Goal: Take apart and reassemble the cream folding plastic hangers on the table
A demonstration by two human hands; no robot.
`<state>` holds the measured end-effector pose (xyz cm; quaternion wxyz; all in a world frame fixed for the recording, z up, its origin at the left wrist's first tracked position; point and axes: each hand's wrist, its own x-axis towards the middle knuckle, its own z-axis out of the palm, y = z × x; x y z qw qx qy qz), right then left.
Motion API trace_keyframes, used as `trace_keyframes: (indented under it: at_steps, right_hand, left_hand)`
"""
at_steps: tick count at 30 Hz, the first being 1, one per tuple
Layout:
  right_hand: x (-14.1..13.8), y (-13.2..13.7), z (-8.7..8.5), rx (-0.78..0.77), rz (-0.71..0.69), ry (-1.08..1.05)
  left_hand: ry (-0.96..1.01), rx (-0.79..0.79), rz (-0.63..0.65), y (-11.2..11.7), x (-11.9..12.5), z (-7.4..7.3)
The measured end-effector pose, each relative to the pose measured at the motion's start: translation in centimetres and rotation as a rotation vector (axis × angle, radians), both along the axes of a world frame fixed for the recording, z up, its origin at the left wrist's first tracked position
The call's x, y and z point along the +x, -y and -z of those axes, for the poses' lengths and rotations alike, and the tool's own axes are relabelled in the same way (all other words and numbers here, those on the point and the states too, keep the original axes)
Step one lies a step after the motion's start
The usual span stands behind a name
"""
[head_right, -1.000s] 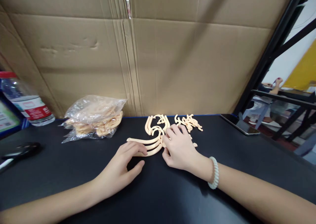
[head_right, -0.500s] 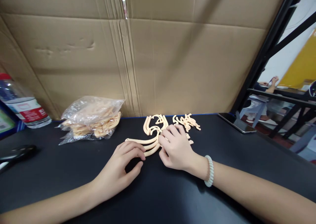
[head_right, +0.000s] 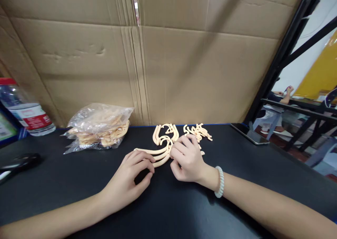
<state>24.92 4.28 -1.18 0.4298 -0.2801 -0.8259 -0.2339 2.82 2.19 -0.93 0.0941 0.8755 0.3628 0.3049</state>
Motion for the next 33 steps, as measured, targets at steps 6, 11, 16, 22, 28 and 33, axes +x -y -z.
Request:
trace_keyframes:
  at_steps: [6,11,16,22,28,33]
  right_hand:
    - [0.03,0.19,-0.02,0.038,-0.063,-0.035]
    - [0.16,0.2,0.04,0.031,-0.079,-0.055]
    - [0.24,0.2,0.24,0.023,-0.084,-0.079]
    - [0.23,0.19,0.14,0.003,-0.082,-0.078]
    - [0.15,0.1,0.14,0.0,-0.085,-0.087]
    - [0.11,-0.1,0.24,-0.035,-0.107,-0.058]
  left_hand:
    - [0.0,-0.004,-0.003,-0.04,-0.08,0.11]
    - [-0.001,-0.004,-0.009,-0.14,-0.1,0.05]
    - [-0.002,0.002,-0.012,-0.07,0.0,0.04]
    - [-0.008,0.011,-0.008,-0.15,-0.02,0.07]
    - [-0.006,0.012,-0.013,-0.13,-0.04,0.1]
    - [-0.01,0.02,-0.01,-0.08,-0.04,0.05]
